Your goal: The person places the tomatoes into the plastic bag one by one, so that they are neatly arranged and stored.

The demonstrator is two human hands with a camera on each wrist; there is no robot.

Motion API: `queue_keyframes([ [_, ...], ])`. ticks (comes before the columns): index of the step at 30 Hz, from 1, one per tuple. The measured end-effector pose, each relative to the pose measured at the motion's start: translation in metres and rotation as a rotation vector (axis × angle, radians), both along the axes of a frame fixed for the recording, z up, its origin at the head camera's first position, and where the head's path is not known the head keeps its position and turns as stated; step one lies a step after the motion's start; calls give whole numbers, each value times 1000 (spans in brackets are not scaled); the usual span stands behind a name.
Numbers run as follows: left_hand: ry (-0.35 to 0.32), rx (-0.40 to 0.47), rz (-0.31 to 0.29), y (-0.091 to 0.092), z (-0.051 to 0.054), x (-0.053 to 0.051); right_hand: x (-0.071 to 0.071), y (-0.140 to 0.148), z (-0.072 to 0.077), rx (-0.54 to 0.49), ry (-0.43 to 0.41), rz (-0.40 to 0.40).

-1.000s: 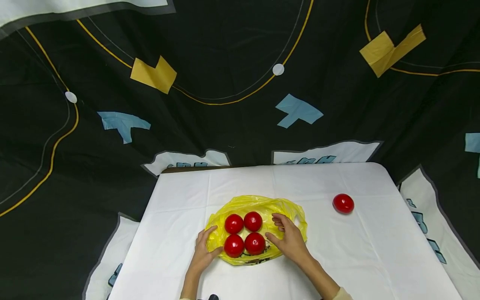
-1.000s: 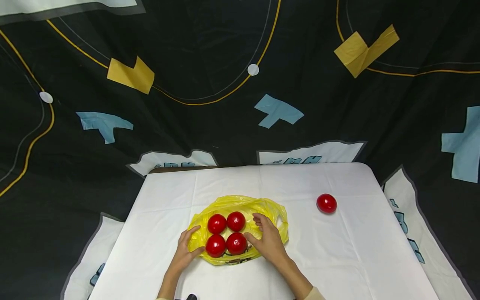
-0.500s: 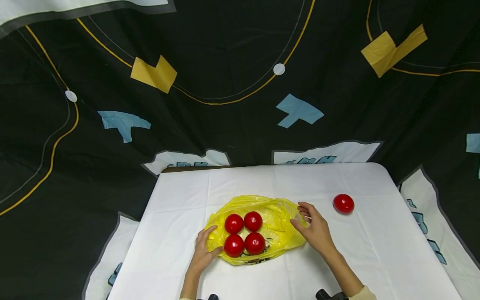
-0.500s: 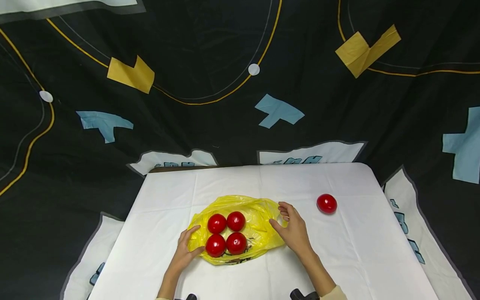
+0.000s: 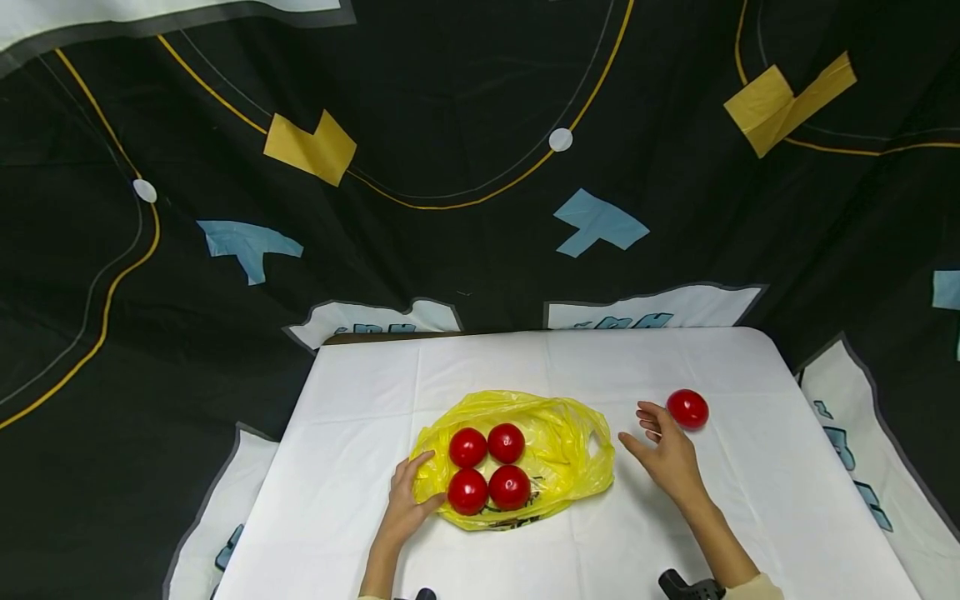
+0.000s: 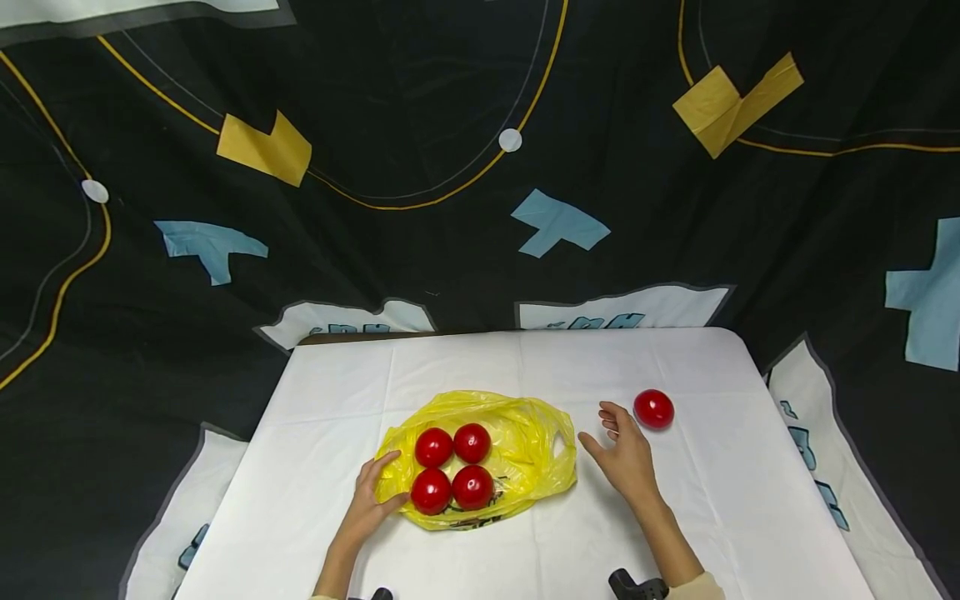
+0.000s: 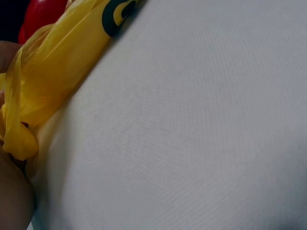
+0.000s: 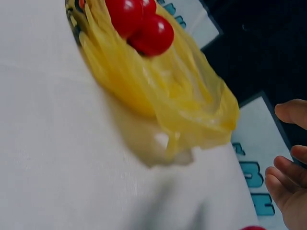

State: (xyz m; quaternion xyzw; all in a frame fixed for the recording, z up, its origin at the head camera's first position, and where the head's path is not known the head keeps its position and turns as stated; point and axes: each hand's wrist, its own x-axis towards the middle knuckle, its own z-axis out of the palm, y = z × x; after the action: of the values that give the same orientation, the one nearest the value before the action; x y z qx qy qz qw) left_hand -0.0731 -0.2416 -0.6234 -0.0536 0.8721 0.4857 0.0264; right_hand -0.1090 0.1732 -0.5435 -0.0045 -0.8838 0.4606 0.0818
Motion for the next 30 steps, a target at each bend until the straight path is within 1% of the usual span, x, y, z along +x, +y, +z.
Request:
queue_keyframes([
  [8, -7, 6, 5, 1, 1, 0, -6, 25, -5, 49, -6, -44],
  [15, -21, 5, 13, 1, 0, -1, -14, 47, -8, 104, -28, -119],
  [21, -24, -6, 5, 0, -2, -1, -17, 65, -16, 128, -61, -160],
  [24, -26, 0, 8, 1, -1, -1, -18, 71, -21, 148, -81, -179],
  [30, -20, 0, 6, 0, 0, -1, -21, 80, -30, 170, -92, -193],
])
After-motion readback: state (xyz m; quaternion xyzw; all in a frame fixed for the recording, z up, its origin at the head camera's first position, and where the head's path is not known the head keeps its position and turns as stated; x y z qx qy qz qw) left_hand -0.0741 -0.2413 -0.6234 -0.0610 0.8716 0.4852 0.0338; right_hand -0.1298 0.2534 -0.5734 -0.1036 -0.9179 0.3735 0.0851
